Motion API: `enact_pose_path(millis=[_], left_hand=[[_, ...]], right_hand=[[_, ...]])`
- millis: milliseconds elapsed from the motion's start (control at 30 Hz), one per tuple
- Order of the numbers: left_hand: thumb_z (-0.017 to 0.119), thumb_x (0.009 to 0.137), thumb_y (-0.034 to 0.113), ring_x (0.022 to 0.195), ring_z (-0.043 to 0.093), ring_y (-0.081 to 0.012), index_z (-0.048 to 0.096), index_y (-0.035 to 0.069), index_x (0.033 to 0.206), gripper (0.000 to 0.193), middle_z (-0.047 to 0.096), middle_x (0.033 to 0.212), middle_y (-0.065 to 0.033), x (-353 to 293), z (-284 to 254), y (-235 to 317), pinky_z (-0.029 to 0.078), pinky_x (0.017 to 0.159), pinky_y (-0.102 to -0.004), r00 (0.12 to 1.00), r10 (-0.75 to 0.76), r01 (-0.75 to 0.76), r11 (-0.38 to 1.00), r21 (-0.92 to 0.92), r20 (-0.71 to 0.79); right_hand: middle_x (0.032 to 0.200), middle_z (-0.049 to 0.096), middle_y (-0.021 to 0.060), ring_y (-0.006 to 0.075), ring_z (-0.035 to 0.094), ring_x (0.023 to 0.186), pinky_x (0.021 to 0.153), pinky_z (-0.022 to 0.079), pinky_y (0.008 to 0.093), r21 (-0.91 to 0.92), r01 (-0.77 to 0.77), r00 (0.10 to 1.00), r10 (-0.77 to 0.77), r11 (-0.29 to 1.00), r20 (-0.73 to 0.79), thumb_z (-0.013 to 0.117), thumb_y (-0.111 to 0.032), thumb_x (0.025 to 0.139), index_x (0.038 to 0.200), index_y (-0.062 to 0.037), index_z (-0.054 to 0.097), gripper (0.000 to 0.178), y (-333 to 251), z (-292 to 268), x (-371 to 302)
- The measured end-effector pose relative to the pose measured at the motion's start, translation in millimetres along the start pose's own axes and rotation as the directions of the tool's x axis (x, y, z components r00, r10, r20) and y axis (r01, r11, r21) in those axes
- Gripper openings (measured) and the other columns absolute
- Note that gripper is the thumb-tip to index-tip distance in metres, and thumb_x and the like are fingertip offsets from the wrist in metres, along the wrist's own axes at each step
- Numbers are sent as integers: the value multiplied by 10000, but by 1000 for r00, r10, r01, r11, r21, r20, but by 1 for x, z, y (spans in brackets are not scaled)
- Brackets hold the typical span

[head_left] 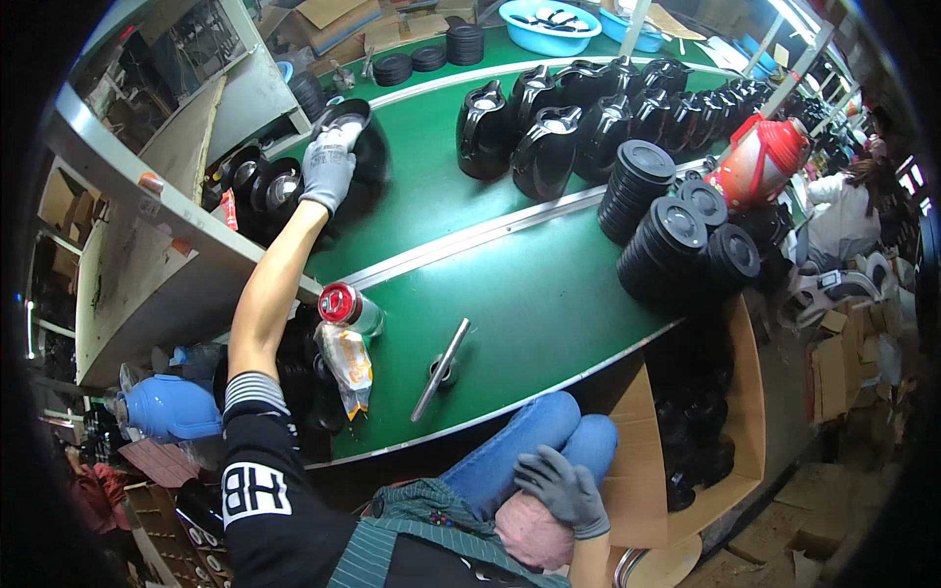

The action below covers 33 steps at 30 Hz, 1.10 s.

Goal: The person sits on the floor and repeatedly picks up black plastic containers, places lids on them, and uses a metal rod to press the lids into place. The person then places the assembled containers into a cardboard box.

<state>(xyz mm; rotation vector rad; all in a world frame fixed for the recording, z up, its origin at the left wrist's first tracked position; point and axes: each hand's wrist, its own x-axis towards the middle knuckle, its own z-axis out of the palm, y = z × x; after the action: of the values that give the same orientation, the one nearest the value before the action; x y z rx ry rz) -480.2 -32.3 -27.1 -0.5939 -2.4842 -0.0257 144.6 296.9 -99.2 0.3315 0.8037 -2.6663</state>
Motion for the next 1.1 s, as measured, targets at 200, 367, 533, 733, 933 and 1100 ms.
enact_pose_path(millis=[200, 367, 533, 733, 933, 1100], left_hand=[[725, 848, 50, 1022, 676, -349, 716, 167, 1315, 482, 696, 1024, -118, -66, -185, 117, 528, 946, -479, 923, 375, -380, 856, -350, -85], [727, 875, 105, 899, 671, -286, 734, 170, 1236, 367, 685, 940, -63, -138, -290, 182, 550, 899, -432, 751, 659, -594, 648, -477, -39], [742, 848, 145, 967, 685, -245, 732, 147, 1283, 435, 695, 1021, -51, -197, -338, 214, 569, 932, -414, 594, 802, -674, 453, -583, -65], [780, 837, -12, 1266, 660, -306, 686, 47, 1377, 551, 692, 1364, -143, -265, -287, 187, 493, 1140, -434, 975, 220, -85, 532, -843, 40], [756, 921, 1, 1371, 595, -233, 505, -34, 1555, 682, 638, 1469, -164, -359, -237, 223, 448, 1180, -368, 868, 264, 427, 34, -904, 420], [608, 1059, 149, 1313, 629, -263, 474, 0, 1567, 546, 613, 1491, -166, -391, -132, 200, 515, 1135, -403, 759, 338, 605, -52, -794, 556]], right_hand=[[1574, 556, 182, 318, 512, 1469, 1262, 348, 441, -849, 276, 950, -260, 450, 172, 698, -303, 1024, 1573, 25, 482, 674, -60, 98, 39], [1560, 531, 197, 437, 503, 1439, 1169, 418, 580, -675, 297, 574, -439, -675, 691, 851, -249, 846, 1564, -69, 501, 819, -110, 174, 70], [1451, 585, 155, 390, 549, 1413, 1118, 485, 517, -725, 412, 620, -413, -552, 667, 879, -126, 776, 1274, -92, 603, 570, -83, 153, 33], [1423, 669, 220, 358, 673, 1311, 1033, 590, 403, -909, 387, 582, -724, -153, 370, 930, -38, 729, 1094, -37, 696, 433, -37, 123, -44], [1461, 661, 210, 269, 700, 1275, 945, 626, 362, -885, 456, 567, -797, 92, 209, 943, 13, 725, 1102, -14, 695, 452, -24, 125, -70], [1504, 624, 223, 297, 667, 1335, 1016, 600, 390, -849, 516, 630, -722, 115, 285, 912, -52, 797, 1093, -21, 703, 363, -20, 133, -63]])
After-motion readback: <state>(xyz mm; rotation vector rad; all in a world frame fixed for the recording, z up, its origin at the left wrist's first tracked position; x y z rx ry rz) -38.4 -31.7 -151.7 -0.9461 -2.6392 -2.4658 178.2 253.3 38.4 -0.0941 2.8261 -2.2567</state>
